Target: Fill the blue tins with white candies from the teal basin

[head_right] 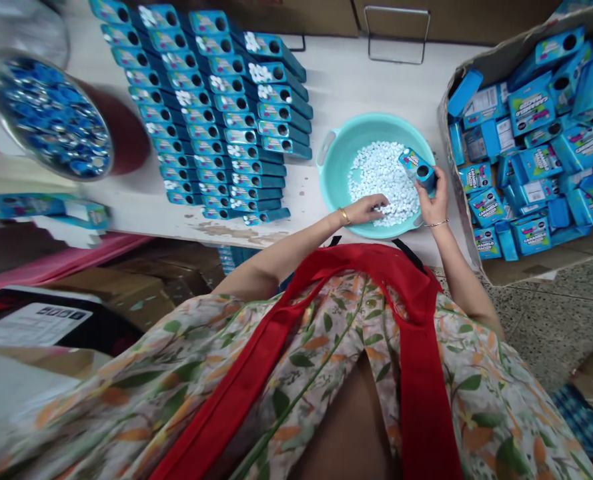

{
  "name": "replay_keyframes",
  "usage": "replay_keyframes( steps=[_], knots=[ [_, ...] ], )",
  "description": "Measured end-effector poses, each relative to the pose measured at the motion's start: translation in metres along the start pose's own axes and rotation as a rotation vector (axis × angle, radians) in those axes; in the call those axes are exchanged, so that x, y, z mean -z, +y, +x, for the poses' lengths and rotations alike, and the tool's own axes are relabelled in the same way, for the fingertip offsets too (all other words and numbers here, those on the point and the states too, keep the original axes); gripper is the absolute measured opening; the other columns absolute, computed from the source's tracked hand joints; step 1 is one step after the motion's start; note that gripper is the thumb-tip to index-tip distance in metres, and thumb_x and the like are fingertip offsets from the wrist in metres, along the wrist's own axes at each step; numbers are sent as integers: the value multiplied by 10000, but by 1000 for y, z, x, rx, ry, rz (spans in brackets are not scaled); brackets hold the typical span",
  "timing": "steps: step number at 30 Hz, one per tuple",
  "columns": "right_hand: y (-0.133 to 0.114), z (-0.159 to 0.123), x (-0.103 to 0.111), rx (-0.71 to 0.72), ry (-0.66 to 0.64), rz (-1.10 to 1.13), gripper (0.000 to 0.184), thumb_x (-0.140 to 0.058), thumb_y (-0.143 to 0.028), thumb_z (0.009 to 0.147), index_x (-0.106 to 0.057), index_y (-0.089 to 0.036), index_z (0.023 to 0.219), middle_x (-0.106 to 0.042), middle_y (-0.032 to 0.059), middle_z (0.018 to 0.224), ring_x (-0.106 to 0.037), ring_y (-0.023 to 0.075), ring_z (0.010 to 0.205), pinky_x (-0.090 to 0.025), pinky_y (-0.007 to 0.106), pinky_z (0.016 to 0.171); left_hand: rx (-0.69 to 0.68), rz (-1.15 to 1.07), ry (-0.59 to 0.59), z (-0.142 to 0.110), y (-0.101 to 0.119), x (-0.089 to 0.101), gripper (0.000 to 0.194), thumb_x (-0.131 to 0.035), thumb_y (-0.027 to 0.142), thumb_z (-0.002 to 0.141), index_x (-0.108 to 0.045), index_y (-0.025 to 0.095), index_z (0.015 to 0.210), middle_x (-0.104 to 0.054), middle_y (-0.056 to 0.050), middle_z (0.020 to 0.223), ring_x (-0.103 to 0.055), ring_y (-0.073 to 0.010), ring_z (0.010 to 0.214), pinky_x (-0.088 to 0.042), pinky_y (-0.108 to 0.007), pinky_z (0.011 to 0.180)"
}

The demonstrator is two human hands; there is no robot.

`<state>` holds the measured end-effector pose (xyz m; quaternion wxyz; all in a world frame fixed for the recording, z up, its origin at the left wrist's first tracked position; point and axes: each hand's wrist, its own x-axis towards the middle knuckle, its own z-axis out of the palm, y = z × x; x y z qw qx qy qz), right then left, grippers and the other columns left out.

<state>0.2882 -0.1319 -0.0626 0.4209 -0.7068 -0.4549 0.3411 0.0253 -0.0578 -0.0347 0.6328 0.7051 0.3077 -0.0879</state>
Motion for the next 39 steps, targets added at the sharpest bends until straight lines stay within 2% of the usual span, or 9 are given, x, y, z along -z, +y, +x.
replay_keyframes(
  steps=[6, 12, 15, 19, 24, 28, 32, 35, 39],
  knots=[
    [-9, -8, 1, 37, -52, -54, 636, -650, -713, 967, -558, -280, 1423, -678, 121, 1369, -695, 322, 1294, -562, 615, 1201, -112, 59, 103, -43, 31, 63, 317, -634, 347, 980, -673, 158, 1230, -728, -158, 1227, -653, -225, 972, -543, -361, 920],
    [-23, -17, -11, 113, -183, -101, 488, -580, -598, 1009, -622, -290, 1385, -727, 128, 1357, -687, 356, 1336, -462, 706, 1305, -58, 399, 76, -55, 89, 116, 325, -606, 229, 975, -697, 153, 1278, -730, -137, 1227, -690, -268, 1090, -548, -392, 1001],
    [-27, -21, -18, 143, -207, -132, 452, -546, -584, 1022, -641, -310, 1368, -750, 120, 1342, -693, 353, 1334, -444, 726, 1320, 21, 567, 8, -46, 116, 121, 302, -573, 188, 984, -737, 144, 1233, -739, -137, 1183, -713, -294, 1133, -556, -390, 1002],
    [-28, -26, -25, 152, -219, -143, 432, -524, -553, 1037, -647, -321, 1380, -748, 119, 1369, -696, 348, 1345, -425, 736, 1331, 175, 698, 9, -40, 154, 107, 308, -551, 144, 1026, -750, 114, 1259, -751, -167, 1155, -742, -313, 1140, -560, -388, 976],
    [-24, -29, -27, 148, -221, -110, 423, -537, -518, 1037, -632, -319, 1398, -740, 120, 1398, -688, 341, 1368, -407, 724, 1346, 176, 739, 70, -51, 188, 93, 373, -418, 167, 1120, -753, 121, 1277, -735, -183, 1154, -763, -316, 1113, -556, -413, 943],
    [-22, -28, -23, 112, -204, -117, 454, -529, -588, 1039, -632, -316, 1387, -745, 118, 1385, -689, 339, 1373, -383, 716, 1363, 233, 725, 207, -57, 157, 104, 369, -408, 242, 1129, -716, 223, 1332, -723, -157, 1241, -731, -312, 1087, -562, -435, 892],
    [-17, -22, -13, 94, -153, -104, 525, -546, -649, 1032, -611, -303, 1421, -722, 123, 1412, -675, 354, 1392, -401, 727, 1344, 318, 600, 364, -31, 65, 101, 348, -443, 281, 1134, -612, 251, 1436, -709, -143, 1344, -647, -300, 1228, -546, -403, 987],
    [-15, -18, -7, 83, -116, -82, 562, -567, -680, 1025, -590, -308, 1445, -699, 123, 1417, -684, 349, 1358, -497, 702, 1271, 343, 538, 245, 2, 7, 72, 372, -392, 157, 1112, -628, 187, 1397, -673, -186, 1437, -600, -306, 1326, -521, -405, 1067],
    [-14, -16, -3, 52, -105, -76, 618, -576, -710, 1017, -567, -264, 1445, -691, 139, 1389, -693, 325, 1329, -554, 649, 1212, 228, 488, 55, 25, -16, 23, 423, -394, 87, 1072, -654, 156, 1397, -674, -190, 1439, -597, -304, 1364, -522, -403, 1090]
  ],
)
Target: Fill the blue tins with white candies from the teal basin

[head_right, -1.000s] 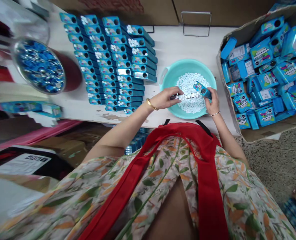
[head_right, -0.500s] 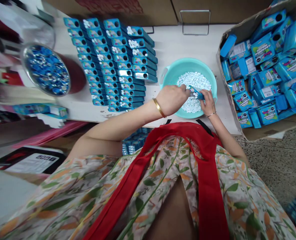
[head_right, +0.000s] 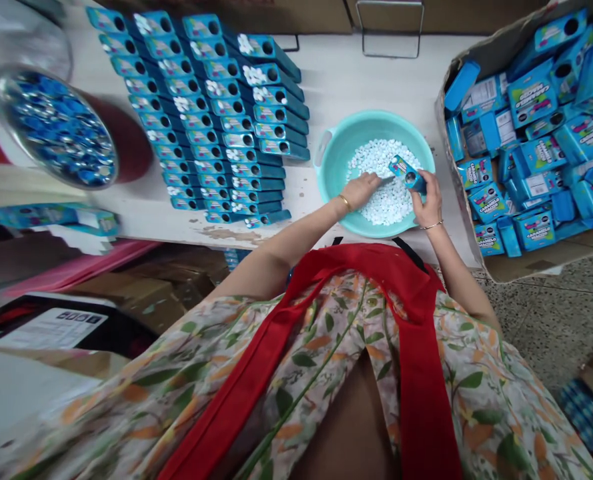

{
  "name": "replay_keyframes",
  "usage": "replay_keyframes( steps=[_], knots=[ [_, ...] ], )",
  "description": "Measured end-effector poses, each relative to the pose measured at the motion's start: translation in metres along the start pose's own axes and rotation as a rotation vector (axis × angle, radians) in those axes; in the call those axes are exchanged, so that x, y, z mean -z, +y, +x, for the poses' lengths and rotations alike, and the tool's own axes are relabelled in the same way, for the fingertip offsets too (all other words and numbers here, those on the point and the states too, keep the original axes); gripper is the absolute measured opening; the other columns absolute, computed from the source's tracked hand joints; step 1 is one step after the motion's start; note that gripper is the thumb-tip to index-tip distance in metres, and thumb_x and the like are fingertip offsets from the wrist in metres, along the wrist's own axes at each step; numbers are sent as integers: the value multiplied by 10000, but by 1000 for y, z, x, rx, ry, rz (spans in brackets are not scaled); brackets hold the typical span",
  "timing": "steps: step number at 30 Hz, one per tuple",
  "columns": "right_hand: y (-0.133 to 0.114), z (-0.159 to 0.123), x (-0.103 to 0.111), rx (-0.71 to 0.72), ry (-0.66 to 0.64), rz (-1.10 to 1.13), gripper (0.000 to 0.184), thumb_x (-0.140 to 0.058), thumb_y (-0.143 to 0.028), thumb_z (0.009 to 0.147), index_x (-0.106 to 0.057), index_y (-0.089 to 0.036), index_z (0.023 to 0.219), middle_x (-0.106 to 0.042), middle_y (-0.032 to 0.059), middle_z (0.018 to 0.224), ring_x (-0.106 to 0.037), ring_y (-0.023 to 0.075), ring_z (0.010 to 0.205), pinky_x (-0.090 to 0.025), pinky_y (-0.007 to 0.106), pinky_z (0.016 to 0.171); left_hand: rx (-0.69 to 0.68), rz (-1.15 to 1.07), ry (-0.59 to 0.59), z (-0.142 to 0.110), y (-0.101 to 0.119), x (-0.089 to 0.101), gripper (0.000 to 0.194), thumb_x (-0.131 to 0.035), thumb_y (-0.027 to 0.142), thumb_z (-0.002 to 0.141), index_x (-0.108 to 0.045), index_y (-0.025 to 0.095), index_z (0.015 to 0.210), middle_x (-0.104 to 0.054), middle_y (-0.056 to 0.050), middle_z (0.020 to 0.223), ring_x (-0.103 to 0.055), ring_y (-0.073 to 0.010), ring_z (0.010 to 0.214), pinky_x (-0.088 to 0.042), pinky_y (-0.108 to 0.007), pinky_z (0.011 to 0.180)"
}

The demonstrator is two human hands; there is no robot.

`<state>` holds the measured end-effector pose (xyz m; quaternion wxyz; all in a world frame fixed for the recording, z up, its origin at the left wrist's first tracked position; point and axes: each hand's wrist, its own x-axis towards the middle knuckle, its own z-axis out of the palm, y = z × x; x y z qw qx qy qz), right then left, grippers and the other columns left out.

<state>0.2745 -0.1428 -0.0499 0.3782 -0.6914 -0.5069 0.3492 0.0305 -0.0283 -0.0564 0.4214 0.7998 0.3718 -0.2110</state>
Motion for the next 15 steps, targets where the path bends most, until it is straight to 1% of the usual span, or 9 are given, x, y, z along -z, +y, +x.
replay_keyframes(
  steps=[2, 4, 6, 8, 9, 11, 13, 15],
  knots=[
    [0, 0, 0, -27, 14, 3, 649, -594, -716, 1004, -557, -239, 1443, -682, 148, 1388, -687, 317, 1337, -545, 631, 1219, -93, -74, -39, -3, 8, -16, 390, -455, 119, 1060, -664, 139, 1388, -690, -188, 1415, -629, -293, 1313, -521, -400, 1100],
    [1, 0, -1, -56, 18, 18, 662, -622, -715, 987, -553, -242, 1445, -666, 146, 1400, -679, 316, 1348, -521, 629, 1241, -160, -203, -64, -10, 12, -25, 369, -526, 147, 1022, -673, 128, 1359, -712, -176, 1373, -664, -271, 1242, -519, -384, 1103],
    [2, 0, -2, -83, 24, 35, 665, -640, -716, 979, -552, -254, 1450, -653, 140, 1413, -677, 315, 1348, -510, 625, 1251, -199, -346, -82, -17, 10, -27, 358, -588, 176, 973, -680, 120, 1314, -737, -157, 1302, -684, -247, 1153, -527, -356, 1058],
    [3, 1, -1, -91, 44, 46, 691, -655, -728, 970, -549, -243, 1451, -652, 143, 1414, -683, 311, 1340, -523, 613, 1239, -219, -461, -92, -24, 6, -22, 338, -643, 225, 935, -687, 113, 1250, -752, -135, 1199, -677, -222, 1029, -533, -328, 966],
    [4, 2, -1, -89, 50, 51, 708, -662, -734, 966, -546, -233, 1452, -652, 146, 1416, -686, 310, 1338, -531, 607, 1232, -229, -507, -91, -29, 3, -16, 341, -666, 260, 922, -690, 111, 1229, -752, -123, 1155, -661, -209, 972, -527, -314, 919],
    [3, 4, 1, -75, 35, 57, 724, -672, -738, 961, -546, -218, 1449, -656, 148, 1415, -687, 312, 1341, -538, 607, 1228, -254, -575, -69, -41, -1, 1, 373, -690, 339, 917, -695, 115, 1215, -746, -102, 1102, -625, -185, 896, -506, -292, 851],
    [2, 5, 2, -57, -1, 55, 695, -664, -718, 973, -552, -216, 1439, -662, 149, 1411, -682, 321, 1351, -529, 619, 1239, -289, -608, -31, -55, -2, 26, 408, -692, 400, 929, -700, 119, 1223, -744, -93, 1091, -610, -171, 868, -493, -277, 818],
    [1, 5, 1, -27, -26, 45, 639, -642, -676, 997, -563, -213, 1430, -676, 154, 1398, -684, 329, 1345, -522, 635, 1245, -320, -579, 14, -70, -1, 55, 419, -680, 423, 951, -700, 123, 1243, -745, -94, 1104, -616, -167, 871, -496, -274, 817]
  ],
)
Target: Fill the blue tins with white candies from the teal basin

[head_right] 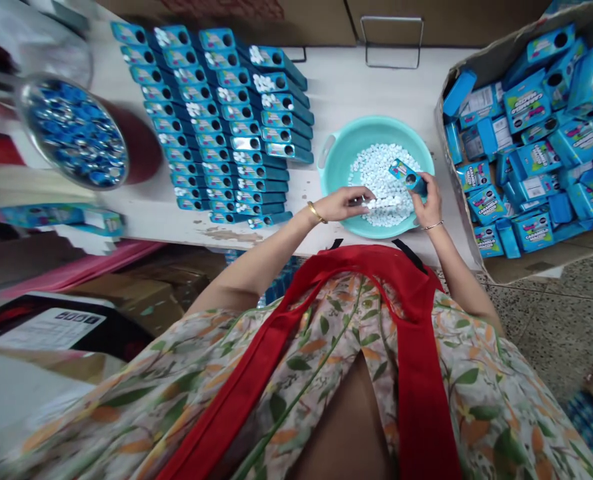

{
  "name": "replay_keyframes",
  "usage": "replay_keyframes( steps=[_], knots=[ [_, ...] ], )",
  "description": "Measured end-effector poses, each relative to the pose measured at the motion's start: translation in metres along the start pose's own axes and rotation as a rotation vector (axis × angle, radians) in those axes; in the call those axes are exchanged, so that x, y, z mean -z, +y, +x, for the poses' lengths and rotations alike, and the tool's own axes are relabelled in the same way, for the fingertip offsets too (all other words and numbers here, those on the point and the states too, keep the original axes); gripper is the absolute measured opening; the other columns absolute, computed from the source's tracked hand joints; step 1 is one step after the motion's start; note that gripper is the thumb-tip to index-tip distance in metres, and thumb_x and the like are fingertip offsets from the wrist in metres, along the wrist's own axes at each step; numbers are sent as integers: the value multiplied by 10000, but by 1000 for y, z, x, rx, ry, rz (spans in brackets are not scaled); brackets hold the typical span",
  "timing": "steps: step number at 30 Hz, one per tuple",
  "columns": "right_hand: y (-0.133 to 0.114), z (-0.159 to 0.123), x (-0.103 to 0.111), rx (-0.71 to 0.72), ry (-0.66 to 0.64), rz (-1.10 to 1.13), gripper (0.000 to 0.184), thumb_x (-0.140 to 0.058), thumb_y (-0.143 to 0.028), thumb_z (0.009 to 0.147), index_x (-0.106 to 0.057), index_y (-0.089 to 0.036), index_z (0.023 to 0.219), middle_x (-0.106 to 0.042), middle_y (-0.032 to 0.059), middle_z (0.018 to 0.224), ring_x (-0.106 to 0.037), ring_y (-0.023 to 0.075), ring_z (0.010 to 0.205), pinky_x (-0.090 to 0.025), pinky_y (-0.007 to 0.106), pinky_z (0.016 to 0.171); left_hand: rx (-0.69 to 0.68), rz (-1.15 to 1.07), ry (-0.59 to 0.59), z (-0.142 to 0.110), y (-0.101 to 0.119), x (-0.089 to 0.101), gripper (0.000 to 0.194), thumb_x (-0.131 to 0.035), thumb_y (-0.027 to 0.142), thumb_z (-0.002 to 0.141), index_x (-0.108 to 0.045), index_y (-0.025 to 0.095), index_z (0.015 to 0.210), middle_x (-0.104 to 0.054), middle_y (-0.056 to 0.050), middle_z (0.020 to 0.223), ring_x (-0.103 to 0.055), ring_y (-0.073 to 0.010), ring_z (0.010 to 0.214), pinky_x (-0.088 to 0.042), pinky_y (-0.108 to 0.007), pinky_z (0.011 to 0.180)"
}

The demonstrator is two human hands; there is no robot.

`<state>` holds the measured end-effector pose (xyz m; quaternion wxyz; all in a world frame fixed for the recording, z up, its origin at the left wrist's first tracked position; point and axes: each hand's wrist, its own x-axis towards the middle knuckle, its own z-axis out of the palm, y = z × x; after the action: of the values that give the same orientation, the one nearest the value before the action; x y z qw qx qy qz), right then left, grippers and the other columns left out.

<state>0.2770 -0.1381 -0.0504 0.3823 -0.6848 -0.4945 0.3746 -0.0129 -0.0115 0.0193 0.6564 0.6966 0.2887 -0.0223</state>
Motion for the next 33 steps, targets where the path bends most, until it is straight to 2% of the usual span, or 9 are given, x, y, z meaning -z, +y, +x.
replay_keyframes(
  steps=[7, 12, 17, 20, 24, 27, 29, 31, 33],
  knots=[
    [-7, -5, -15, 134, -59, -66, 446, -565, -499, 1031, -610, -249, 1399, -734, 134, 1371, -691, 329, 1352, -415, 689, 1339, 88, 530, -42, 4, 85, 50, 360, -593, 236, 993, -713, 125, 1314, -749, -132, 1244, -702, -256, 1127, -532, -376, 1039],
    [-11, -10, -26, 154, -81, -104, 431, -540, -413, 1020, -619, -238, 1406, -746, 158, 1384, -689, 326, 1364, -431, 671, 1337, 274, 861, -107, 19, 148, 33, 380, -490, 95, 1034, -719, 90, 1336, -759, -176, 1214, -758, -286, 1131, -560, -368, 972],
    [-8, -14, -32, 150, -95, -82, 454, -539, -401, 1013, -598, -250, 1437, -737, 157, 1410, -684, 327, 1380, -442, 661, 1329, 280, 966, -95, 15, 183, 16, 394, -397, 106, 1107, -740, 98, 1301, -755, -175, 1159, -776, -287, 1113, -560, -352, 925],
    [-4, -14, -31, 157, -75, -78, 445, -538, -419, 1023, -588, -258, 1436, -740, 153, 1402, -691, 325, 1372, -424, 667, 1338, 291, 925, -26, 6, 171, 28, 386, -403, 135, 1107, -738, 129, 1298, -744, -159, 1197, -769, -285, 1090, -563, -381, 936],
    [0, -11, -20, 144, -56, -61, 465, -543, -496, 1045, -580, -259, 1444, -725, 151, 1407, -682, 337, 1383, -410, 685, 1343, 406, 801, 87, 7, 102, 44, 377, -488, 204, 1080, -679, 152, 1400, -715, -163, 1344, -724, -307, 1166, -562, -424, 995],
    [4, -7, -15, 76, -28, -42, 516, -571, -575, 1040, -578, -257, 1446, -698, 152, 1429, -668, 344, 1389, -431, 695, 1322, 512, 699, 81, 18, 37, 29, 413, -468, 164, 1080, -631, 136, 1458, -673, -193, 1460, -667, -304, 1285, -536, -416, 1075],
    [1, -6, -14, -1, -23, -14, 548, -604, -594, 1015, -577, -244, 1436, -678, 166, 1451, -644, 346, 1405, -442, 687, 1310, 546, 652, 24, 29, 14, 7, 421, -414, 109, 1097, -632, 121, 1457, -651, -207, 1515, -635, -285, 1359, -523, -395, 1112],
    [-14, -8, -11, -147, -54, 28, 539, -610, -547, 997, -573, -219, 1423, -644, 185, 1515, -573, 329, 1482, -391, 637, 1354, 533, 552, 8, 41, 24, -11, 357, -470, 108, 1111, -678, 135, 1400, -692, -180, 1485, -649, -252, 1372, -540, -376, 1121],
    [-41, -13, -6, -357, -88, 78, 495, -568, -451, 983, -565, -200, 1410, -604, 190, 1594, -468, 284, 1577, -302, 542, 1410, 437, 443, 94, 50, 59, -22, 219, -640, 249, 1103, -757, 149, 1258, -771, -110, 1328, -748, -192, 1209, -602, -314, 1055]
  ],
)
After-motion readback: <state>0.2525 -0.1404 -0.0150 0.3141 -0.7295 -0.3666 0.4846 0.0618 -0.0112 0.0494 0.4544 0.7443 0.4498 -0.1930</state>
